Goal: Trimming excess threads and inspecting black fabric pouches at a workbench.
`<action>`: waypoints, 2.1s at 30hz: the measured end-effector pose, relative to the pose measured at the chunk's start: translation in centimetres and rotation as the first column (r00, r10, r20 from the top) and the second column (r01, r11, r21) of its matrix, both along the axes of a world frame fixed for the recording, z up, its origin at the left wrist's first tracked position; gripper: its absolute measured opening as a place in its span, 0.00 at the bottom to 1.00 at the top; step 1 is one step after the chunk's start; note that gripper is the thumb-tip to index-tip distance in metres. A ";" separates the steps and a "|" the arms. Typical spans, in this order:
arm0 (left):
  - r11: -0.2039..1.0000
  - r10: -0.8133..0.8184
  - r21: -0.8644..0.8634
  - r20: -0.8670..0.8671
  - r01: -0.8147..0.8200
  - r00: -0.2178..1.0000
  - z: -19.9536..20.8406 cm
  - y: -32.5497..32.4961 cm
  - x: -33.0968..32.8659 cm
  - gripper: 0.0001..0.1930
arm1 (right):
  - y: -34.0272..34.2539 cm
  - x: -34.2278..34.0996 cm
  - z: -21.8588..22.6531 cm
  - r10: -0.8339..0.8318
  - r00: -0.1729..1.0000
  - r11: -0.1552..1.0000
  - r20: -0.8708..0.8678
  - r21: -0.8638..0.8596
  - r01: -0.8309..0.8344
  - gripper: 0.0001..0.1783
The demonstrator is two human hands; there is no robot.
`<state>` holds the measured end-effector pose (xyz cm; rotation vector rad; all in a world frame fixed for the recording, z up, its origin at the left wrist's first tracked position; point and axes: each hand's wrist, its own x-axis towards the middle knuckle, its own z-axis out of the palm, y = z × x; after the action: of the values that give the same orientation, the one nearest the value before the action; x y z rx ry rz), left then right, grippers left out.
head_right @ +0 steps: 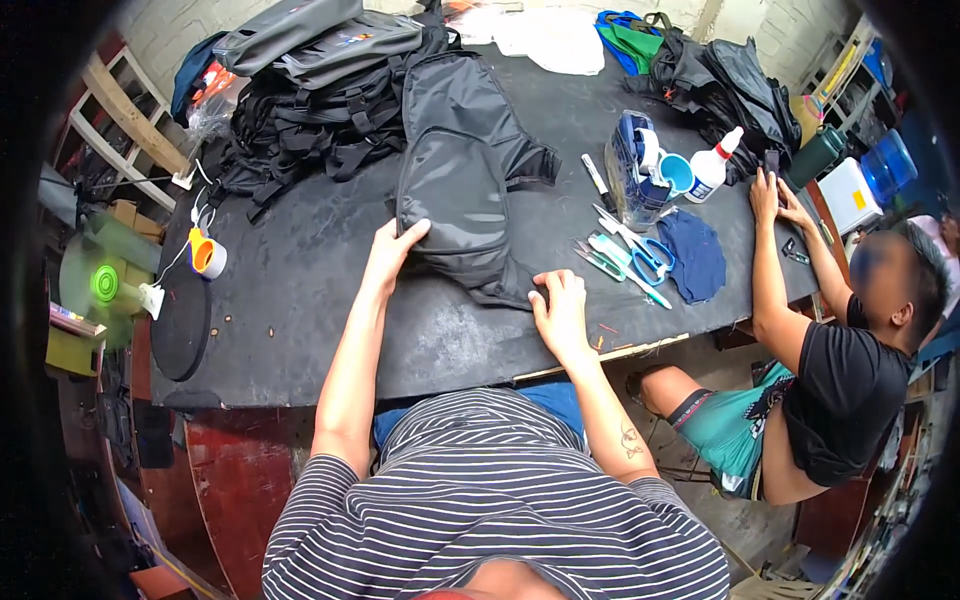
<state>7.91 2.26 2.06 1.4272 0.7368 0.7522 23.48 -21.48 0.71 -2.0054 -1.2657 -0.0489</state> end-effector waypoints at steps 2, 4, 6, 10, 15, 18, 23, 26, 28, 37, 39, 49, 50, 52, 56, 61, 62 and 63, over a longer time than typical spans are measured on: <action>0.800 0.166 0.595 -0.107 -0.071 0.980 3.6 -2.9 0.4 0.17 | -0.4 0.6 -1.1 -0.027 0.998 0.997 -0.063 0.073 0.031 0.13; 0.670 0.148 0.736 0.002 -0.101 0.989 6.3 -5.4 -0.2 0.14 | -0.4 0.4 -0.8 -0.028 0.996 0.998 -0.089 0.062 0.033 0.12; 0.590 0.136 0.791 0.103 -0.164 0.985 7.1 -6.2 -1.6 0.14 | -0.4 -0.1 -0.5 0.004 1.000 0.998 -0.004 0.059 -0.004 0.12; 0.449 0.367 0.815 0.206 -0.366 0.907 7.8 -4.4 -4.2 0.14 | -0.1 -0.4 -0.3 0.008 0.999 1.000 0.039 0.009 -0.008 0.13; 0.739 0.413 0.528 0.136 -0.418 0.901 6.0 -1.0 -5.6 0.07 | 1.3 -0.3 0.3 0.055 0.988 0.994 -0.141 0.100 -0.041 0.15; 0.928 0.293 0.209 0.105 -0.309 0.950 3.3 1.2 -7.7 0.10 | 2.7 -0.9 0.9 0.086 0.974 0.993 -0.211 0.101 -0.065 0.15; 0.991 0.033 0.131 -0.077 -0.023 0.996 3.6 -0.8 -9.3 0.29 | 3.2 -1.7 0.1 0.208 0.962 0.976 -0.177 -0.022 -0.215 0.11; 0.993 -0.049 0.102 -0.141 0.064 0.989 3.8 -1.6 -10.4 0.37 | 3.4 -1.5 -0.3 0.238 0.960 0.970 -0.147 -0.016 -0.243 0.09; 0.986 -0.046 0.147 -0.216 0.079 0.975 4.4 -2.0 -10.3 0.39 | 3.5 -1.2 -0.4 0.241 0.953 0.969 -0.181 -0.001 -0.245 0.10; 0.912 0.098 0.386 0.121 -0.138 0.988 6.3 -4.0 -8.9 0.34 | 3.4 -2.0 1.5 0.319 0.907 0.941 -0.275 -0.020 -0.337 0.20; 0.896 0.083 0.431 0.077 -0.108 0.994 8.6 -2.3 -8.1 0.32 | 2.9 -2.5 2.3 0.243 0.881 0.964 -0.406 0.003 -0.265 0.14; 0.960 0.264 0.062 0.130 -0.273 0.956 3.5 -3.4 -10.0 0.18 | -3.5 12.9 0.1 -0.410 0.879 0.912 0.243 0.095 0.399 0.12; 0.939 0.337 0.037 0.088 -0.341 0.937 2.6 -4.9 -9.9 0.17 | -4.4 13.4 1.2 -0.447 0.815 0.860 0.368 -0.074 0.505 0.13; 0.934 0.357 -0.023 0.085 -0.356 0.930 2.8 -7.5 -10.4 0.17 | -6.1 15.5 1.0 -0.458 0.806 0.765 0.376 -0.294 0.572 0.14; 0.861 0.281 -0.485 0.207 -0.151 0.937 1.2 -10.1 -12.3 0.15 | -6.6 16.8 0.6 -0.345 0.881 0.837 0.324 -0.318 0.445 0.18; 0.254 0.295 -0.941 0.296 0.224 0.908 0.0 -12.5 -10.8 0.21 | -6.0 17.8 1.4 -0.233 0.926 0.847 0.298 -0.406 0.344 0.17; 0.301 0.283 -0.931 0.292 0.205 0.914 -0.2 -12.9 -10.0 0.20 | -5.8 17.7 1.9 -0.203 0.919 0.834 0.338 -0.433 0.343 0.15; 0.303 0.285 -0.930 0.295 0.206 0.912 -0.4 -13.0 -9.2 0.20 | -5.8 17.6 2.4 -0.200 0.919 0.836 0.340 -0.431 0.341 0.15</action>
<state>-1.26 -10.72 1.66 0.0761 0.6770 0.4368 41.11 -27.26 3.06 -2.6902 -1.2345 -0.1781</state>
